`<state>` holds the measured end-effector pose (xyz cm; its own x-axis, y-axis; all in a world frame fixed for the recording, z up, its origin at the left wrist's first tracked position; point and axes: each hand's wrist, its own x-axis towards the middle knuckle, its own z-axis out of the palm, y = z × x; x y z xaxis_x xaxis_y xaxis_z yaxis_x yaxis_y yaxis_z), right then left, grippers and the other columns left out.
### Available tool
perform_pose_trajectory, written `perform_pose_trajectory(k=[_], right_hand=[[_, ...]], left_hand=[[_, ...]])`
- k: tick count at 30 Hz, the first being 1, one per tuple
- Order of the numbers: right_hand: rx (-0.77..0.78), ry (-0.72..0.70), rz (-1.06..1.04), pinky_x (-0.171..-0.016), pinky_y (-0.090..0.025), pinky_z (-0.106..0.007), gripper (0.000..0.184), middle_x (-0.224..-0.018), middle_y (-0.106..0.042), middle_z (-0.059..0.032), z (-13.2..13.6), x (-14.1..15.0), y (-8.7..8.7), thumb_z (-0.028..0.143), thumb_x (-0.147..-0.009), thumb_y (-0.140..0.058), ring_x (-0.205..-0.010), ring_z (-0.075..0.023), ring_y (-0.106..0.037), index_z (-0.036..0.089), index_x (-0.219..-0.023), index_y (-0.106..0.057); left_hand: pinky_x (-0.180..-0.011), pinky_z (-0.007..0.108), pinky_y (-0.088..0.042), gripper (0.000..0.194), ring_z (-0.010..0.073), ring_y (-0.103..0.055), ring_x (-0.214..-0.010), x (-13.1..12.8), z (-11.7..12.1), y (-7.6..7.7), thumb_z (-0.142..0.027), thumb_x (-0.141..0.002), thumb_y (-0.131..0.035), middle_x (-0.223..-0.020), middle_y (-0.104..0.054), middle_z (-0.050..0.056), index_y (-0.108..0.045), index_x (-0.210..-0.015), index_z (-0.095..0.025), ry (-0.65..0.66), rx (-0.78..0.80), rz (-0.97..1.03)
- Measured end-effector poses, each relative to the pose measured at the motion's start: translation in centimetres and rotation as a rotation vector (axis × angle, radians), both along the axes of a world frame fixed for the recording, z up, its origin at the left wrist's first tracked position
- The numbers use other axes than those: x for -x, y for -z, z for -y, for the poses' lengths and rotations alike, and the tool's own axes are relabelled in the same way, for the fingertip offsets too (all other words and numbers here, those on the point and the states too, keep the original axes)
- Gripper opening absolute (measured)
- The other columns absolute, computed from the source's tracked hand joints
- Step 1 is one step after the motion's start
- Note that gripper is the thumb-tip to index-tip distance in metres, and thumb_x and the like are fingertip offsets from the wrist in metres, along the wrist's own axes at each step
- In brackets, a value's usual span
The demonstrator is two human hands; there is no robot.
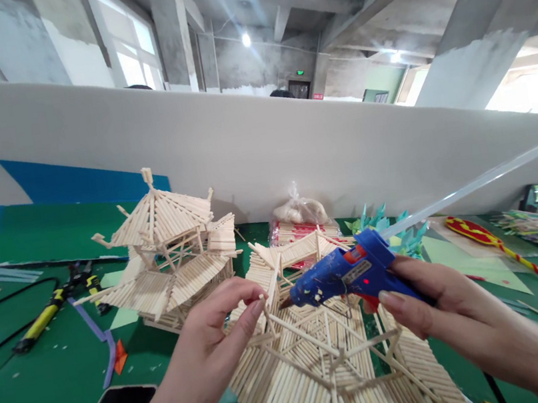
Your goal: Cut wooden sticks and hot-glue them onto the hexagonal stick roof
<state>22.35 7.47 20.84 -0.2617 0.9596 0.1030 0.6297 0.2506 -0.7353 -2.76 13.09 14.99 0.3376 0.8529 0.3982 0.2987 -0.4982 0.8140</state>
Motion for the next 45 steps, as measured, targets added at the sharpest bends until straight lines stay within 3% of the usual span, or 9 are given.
perform_pose_trajectory(k=[11, 23, 32, 38, 45], right_hand=[[-0.02, 0.01, 0.052, -0.055, -0.044, -0.024, 0.022, -0.079, -0.06, -0.0002, -0.08, 0.0, -0.11, 0.035, -0.087, -0.045, -0.069, -0.0154, -0.054, 0.025, -0.102, -0.057], [-0.006, 0.014, 0.061, -0.048, -0.04, -0.023, 0.022, -0.073, -0.056, 0.0006, -0.19, -0.33, 0.16, 0.037, -0.087, -0.044, -0.061, -0.0138, -0.05, 0.025, -0.099, -0.057], [-0.014, 0.006, 0.039, -0.054, -0.043, -0.024, 0.02, -0.079, -0.058, -0.0005, -0.07, -0.12, -0.06, 0.036, -0.087, -0.044, -0.067, -0.0151, -0.053, 0.024, -0.096, -0.057], [-0.013, 0.014, 0.046, -0.049, -0.042, -0.023, 0.019, -0.073, -0.056, 0.0006, 0.11, -0.23, 0.1, 0.037, -0.087, -0.044, -0.061, -0.014, -0.051, 0.025, -0.095, -0.057], [0.008, 0.001, 0.037, -0.059, -0.045, -0.025, 0.02, -0.084, -0.06, -0.001, -0.04, -0.01, -0.18, 0.035, -0.087, -0.043, -0.072, -0.0159, -0.054, 0.025, -0.098, -0.056]], left_hand=[[-0.069, 0.024, -0.04, 0.01, 0.0137, -0.053, -0.079, -0.02, 0.21, -0.14, -0.019, -0.084, -0.047, -0.082, -0.057, 0.0, -0.056, -0.08, -0.022, 0.017, 0.018, -0.02], [-0.071, 0.024, -0.041, 0.009, 0.0146, -0.053, -0.081, -0.18, 0.27, -0.22, -0.019, -0.083, -0.047, -0.084, -0.057, 0.001, -0.056, -0.08, -0.022, 0.025, -0.001, -0.026], [-0.072, 0.027, -0.042, 0.009, 0.0159, -0.053, -0.08, -0.25, 0.3, -0.06, -0.02, -0.083, -0.048, -0.084, -0.057, 0.002, -0.056, -0.081, -0.021, 0.019, 0.014, 0.0], [-0.073, 0.027, -0.041, 0.009, 0.0158, -0.052, -0.082, -0.2, 0.14, 0.18, -0.02, -0.083, -0.048, -0.085, -0.055, 0.002, -0.056, -0.082, -0.022, 0.032, 0.034, 0.016], [-0.074, 0.026, -0.04, 0.011, 0.0146, -0.05, -0.082, -0.04, 0.2, 0.26, -0.018, -0.084, -0.047, -0.086, -0.05, 0.001, -0.056, -0.083, -0.024, 0.082, 0.049, 0.072]])
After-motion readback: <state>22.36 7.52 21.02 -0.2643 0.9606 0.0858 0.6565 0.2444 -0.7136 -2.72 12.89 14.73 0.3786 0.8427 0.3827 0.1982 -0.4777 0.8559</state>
